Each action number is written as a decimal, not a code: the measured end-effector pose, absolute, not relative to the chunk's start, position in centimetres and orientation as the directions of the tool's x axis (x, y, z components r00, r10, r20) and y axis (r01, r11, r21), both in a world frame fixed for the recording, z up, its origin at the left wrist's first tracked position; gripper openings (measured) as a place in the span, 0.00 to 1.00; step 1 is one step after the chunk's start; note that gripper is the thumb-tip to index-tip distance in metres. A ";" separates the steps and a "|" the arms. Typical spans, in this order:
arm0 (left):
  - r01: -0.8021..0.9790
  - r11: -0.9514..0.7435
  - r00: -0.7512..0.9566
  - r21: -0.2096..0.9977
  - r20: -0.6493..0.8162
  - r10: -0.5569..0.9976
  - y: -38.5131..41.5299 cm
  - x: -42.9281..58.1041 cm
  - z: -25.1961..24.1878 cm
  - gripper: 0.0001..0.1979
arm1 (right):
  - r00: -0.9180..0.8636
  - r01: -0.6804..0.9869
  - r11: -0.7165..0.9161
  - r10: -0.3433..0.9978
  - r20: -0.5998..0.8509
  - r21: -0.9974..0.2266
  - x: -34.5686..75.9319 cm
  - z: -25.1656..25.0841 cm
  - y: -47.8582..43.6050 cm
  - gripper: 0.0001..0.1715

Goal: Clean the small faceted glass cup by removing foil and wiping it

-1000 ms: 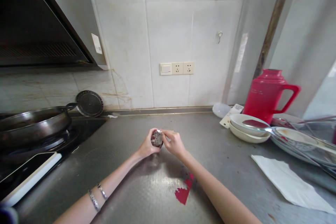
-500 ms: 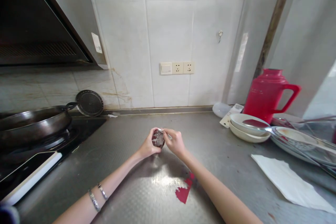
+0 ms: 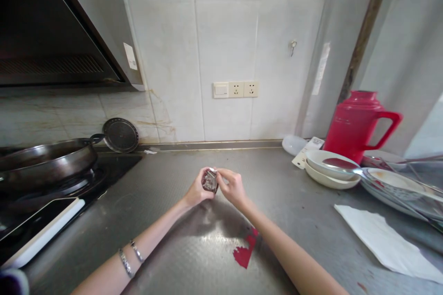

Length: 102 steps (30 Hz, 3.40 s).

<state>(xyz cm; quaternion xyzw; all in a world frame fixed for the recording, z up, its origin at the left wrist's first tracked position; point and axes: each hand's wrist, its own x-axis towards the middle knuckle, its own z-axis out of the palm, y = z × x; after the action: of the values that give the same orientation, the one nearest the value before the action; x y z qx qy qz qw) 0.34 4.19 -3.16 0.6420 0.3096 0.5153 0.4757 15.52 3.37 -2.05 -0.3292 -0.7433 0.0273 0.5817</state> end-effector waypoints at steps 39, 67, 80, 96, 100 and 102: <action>-0.025 -0.382 0.252 0.924 0.376 0.892 4.0 0.4 -2.4 0.27 | -0.325 0.435 0.857 0.436 0.839 -0.277 15.1 -1.1 2.7 0.19; 0.078 -0.233 0.230 0.969 0.210 0.950 4.3 0.3 -3.4 0.33 | -0.173 0.448 0.789 0.538 0.825 -0.421 15.1 -1.7 2.9 0.13; 0.024 -0.265 0.282 0.964 0.248 0.927 4.0 0.7 -3.3 0.29 | -0.141 0.443 0.800 0.508 0.850 -0.404 15.1 -2.6 3.0 0.13; -0.009 -0.252 0.235 0.968 0.247 0.940 3.7 0.6 -2.4 0.32 | -0.255 0.427 0.861 0.409 0.876 -0.277 15.2 -1.9 2.6 0.16; -0.036 -0.200 0.237 0.979 0.202 0.950 3.6 0.5 -2.2 0.32 | -0.188 0.389 0.834 0.487 0.853 -0.391 14.8 -1.6 2.3 0.14; -0.072 -0.169 0.229 0.983 0.181 0.956 3.4 0.4 -2.0 0.31 | -0.087 0.379 0.772 0.579 0.811 -0.510 14.7 -1.4 2.4 0.13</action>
<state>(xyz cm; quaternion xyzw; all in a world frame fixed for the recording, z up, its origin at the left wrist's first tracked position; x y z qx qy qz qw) 0.45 3.40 -1.98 0.5847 0.3780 0.4925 0.5223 14.74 2.36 -1.44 -0.3269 -0.7322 0.0844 0.5915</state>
